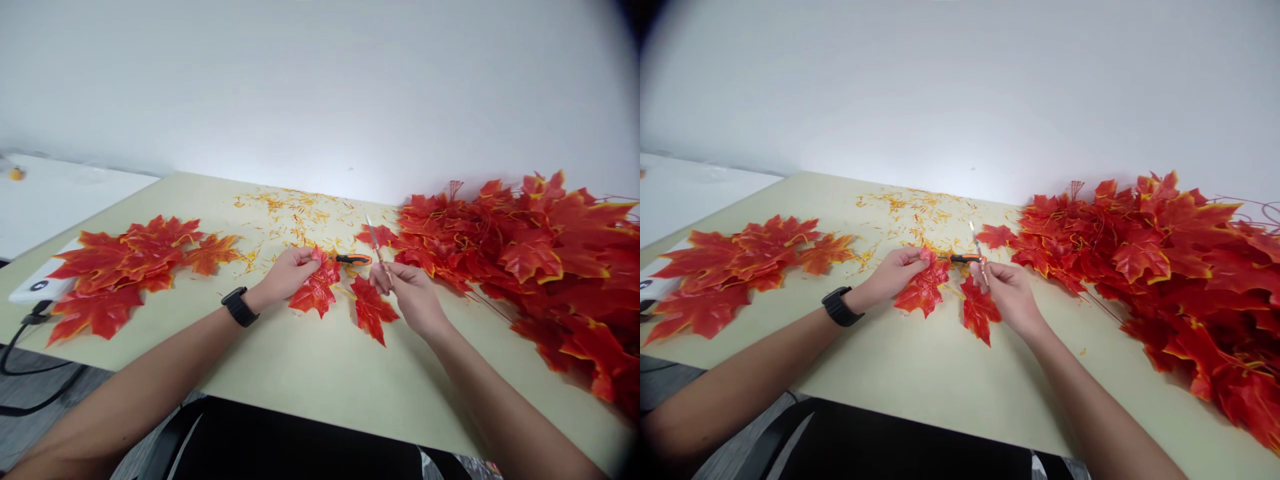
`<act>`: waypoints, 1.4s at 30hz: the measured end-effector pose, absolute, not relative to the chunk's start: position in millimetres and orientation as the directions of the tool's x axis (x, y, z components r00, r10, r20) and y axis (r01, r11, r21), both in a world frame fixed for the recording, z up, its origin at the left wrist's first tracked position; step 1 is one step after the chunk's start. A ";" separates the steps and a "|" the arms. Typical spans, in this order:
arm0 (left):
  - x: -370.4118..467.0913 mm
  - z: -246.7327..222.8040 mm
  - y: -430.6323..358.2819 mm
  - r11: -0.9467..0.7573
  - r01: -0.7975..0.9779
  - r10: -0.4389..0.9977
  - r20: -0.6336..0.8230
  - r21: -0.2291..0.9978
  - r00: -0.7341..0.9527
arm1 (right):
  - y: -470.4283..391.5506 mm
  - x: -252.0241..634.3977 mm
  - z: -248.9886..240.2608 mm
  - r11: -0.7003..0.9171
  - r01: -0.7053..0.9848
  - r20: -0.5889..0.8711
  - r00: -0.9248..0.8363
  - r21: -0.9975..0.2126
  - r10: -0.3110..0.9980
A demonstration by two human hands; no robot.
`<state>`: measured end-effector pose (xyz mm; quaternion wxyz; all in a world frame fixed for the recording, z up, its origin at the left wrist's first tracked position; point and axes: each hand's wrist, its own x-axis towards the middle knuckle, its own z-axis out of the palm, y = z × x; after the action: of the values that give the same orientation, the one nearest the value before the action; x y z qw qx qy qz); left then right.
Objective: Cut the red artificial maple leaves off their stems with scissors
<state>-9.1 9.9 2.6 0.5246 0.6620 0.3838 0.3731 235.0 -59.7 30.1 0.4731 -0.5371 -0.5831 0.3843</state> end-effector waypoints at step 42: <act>-4.9 2.7 4.9 -0.178 0.004 0.852 0.152 0.984 0.501 | -63.9 220.1 -0.8 -0.003 0.461 -0.114 -0.214 -0.888 0.970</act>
<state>-4.9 4.9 2.7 0.5547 0.6654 0.3217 0.3823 220.1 -63.9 -0.8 0.2902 -0.5556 -0.6438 0.4390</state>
